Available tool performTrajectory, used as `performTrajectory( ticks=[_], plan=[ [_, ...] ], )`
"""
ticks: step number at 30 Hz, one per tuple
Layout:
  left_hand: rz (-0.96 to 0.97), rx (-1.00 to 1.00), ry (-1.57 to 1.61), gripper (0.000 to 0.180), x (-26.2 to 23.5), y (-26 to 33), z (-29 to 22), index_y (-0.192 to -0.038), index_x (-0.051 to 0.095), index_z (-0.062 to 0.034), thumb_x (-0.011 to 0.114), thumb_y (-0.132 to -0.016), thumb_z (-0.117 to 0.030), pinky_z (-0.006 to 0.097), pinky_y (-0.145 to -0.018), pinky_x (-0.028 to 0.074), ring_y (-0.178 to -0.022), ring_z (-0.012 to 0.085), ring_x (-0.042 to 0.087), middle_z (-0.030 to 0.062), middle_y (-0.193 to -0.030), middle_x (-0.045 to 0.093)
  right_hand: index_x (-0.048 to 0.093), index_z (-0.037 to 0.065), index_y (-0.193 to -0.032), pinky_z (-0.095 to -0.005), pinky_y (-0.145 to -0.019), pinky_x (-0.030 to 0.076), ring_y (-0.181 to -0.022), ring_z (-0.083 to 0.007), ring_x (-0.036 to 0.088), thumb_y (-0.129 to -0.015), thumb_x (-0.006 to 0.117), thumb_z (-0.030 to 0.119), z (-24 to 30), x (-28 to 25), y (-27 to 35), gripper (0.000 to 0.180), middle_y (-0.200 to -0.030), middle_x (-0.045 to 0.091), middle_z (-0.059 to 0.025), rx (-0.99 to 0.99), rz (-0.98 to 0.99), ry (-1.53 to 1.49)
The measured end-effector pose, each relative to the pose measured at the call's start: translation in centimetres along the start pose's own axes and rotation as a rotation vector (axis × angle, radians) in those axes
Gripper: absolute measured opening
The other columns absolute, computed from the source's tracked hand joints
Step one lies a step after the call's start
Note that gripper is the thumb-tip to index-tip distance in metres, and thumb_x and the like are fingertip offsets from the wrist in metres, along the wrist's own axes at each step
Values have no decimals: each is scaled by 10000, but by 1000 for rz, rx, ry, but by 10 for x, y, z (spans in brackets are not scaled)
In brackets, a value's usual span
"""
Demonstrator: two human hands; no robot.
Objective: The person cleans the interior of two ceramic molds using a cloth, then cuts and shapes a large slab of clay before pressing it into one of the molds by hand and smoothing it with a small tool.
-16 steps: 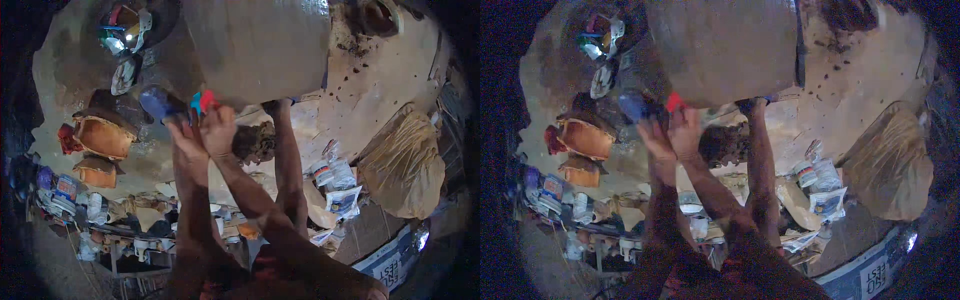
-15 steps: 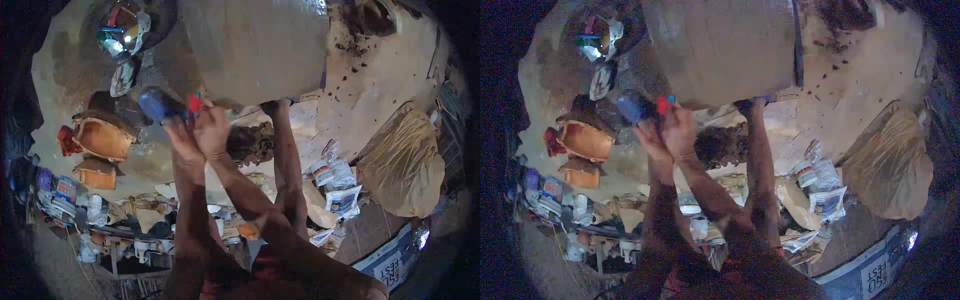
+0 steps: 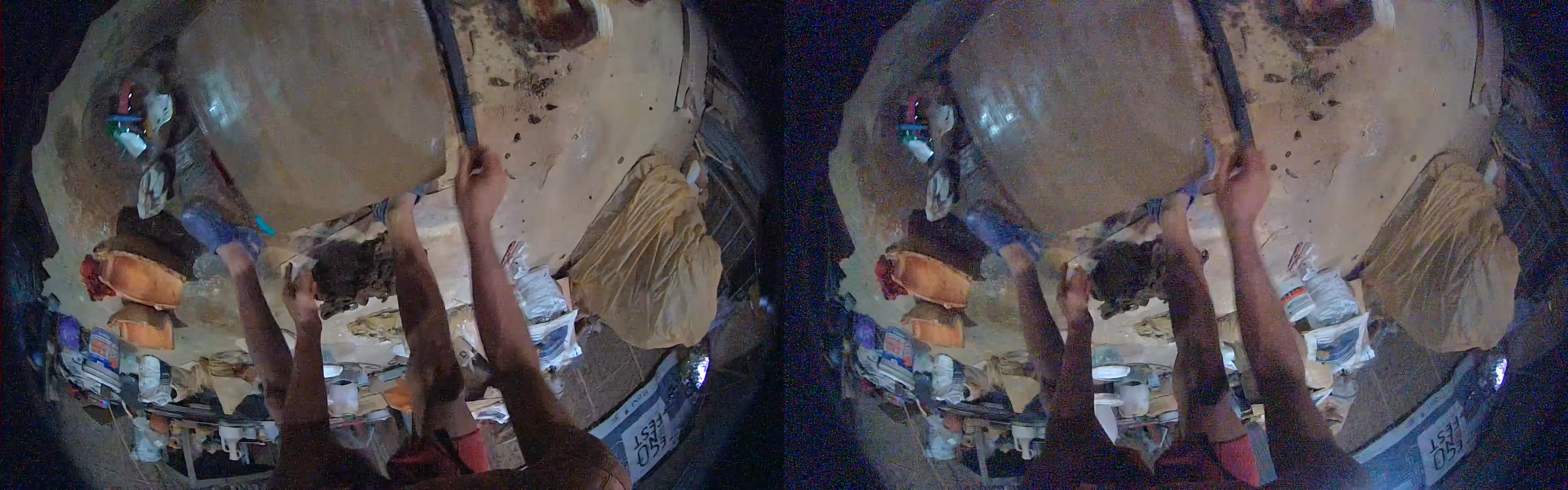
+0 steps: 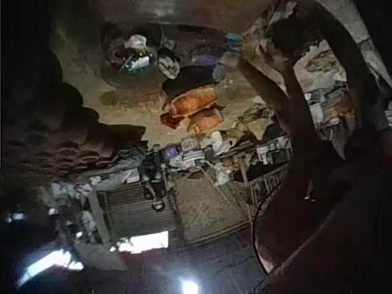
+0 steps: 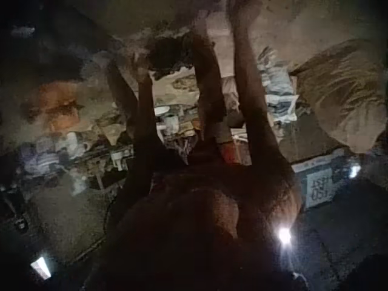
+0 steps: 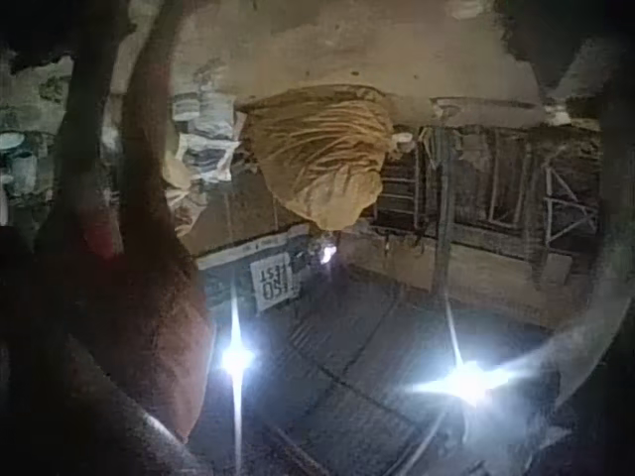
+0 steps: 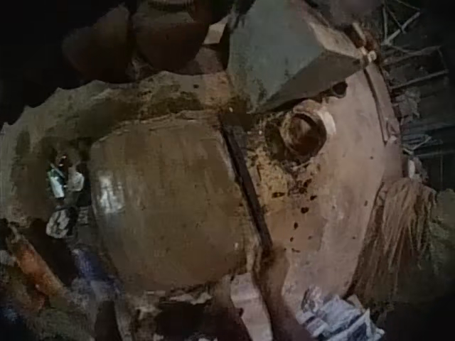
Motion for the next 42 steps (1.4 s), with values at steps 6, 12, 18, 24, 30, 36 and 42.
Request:
performTrajectory(
  ticks=[6,12,18,24,30,36,42],
  plan=[
    [46,-64,-463,350,106,61,6,-1211,612,-26,665,-982,-285,307,-732,475,-839,132,570,59,-1002,687,431,149,-1452,-522,-831,514,-1012,-424,663,-966,643,295,-138,97,-111,550,-1133,667,-199,-32,304,325],
    [130,300,-860,258,181,111,-48,-1098,677,10,671,-993,-225,310,-704,489,-772,124,568,54,-936,679,465,45,-1378,-515,-863,498,-1083,-427,627,-978,622,259,-144,59,-95,480,-1148,641,-239,-100,181,47],
    [471,221,-574,334,375,144,-132,-1306,600,12,633,-1011,-139,313,-898,536,-1096,175,663,94,-1162,697,565,-22,-1174,-446,-744,466,-795,-358,588,-999,592,234,-98,-112,-22,311,-848,586,-206,37,408,-553],
    [598,-71,-205,347,576,126,-198,-1338,562,-47,569,-1044,-231,336,-828,547,-985,157,674,64,-1136,695,504,-14,-1239,-324,-554,502,-599,-141,611,-994,626,290,-93,-216,93,409,-712,600,-48,484,693,-879],
    [687,42,-368,192,631,119,-238,-1148,623,-91,622,-993,-205,342,-673,544,-865,163,652,64,-990,688,437,-12,-1288,-320,-597,537,-686,-163,684,-1019,595,279,-66,-256,132,426,-807,597,-67,433,703,-997],
    [753,9,-166,143,597,149,-225,-1064,643,-62,648,-975,-174,370,-704,534,-868,182,648,34,-948,681,516,37,-1212,-303,-589,506,-655,-138,617,-1009,613,228,-84,-256,173,295,-828,585,-32,482,623,-1007],
    [775,-14,-471,215,477,279,-152,-1131,648,-34,624,-1017,-214,305,-952,504,-1020,108,612,1,-1069,665,541,55,-1159,-299,-533,422,-622,-108,507,-1028,522,304,-43,-303,69,282,-747,529,-6,535,635,-960]
  ],
)
Point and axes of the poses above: each hand's wrist, its own y-axis away from the middle knuckle, its own x-axis out of the palm, z = x × y, the point moved 8 cm from there along -y, towards the middle knuckle
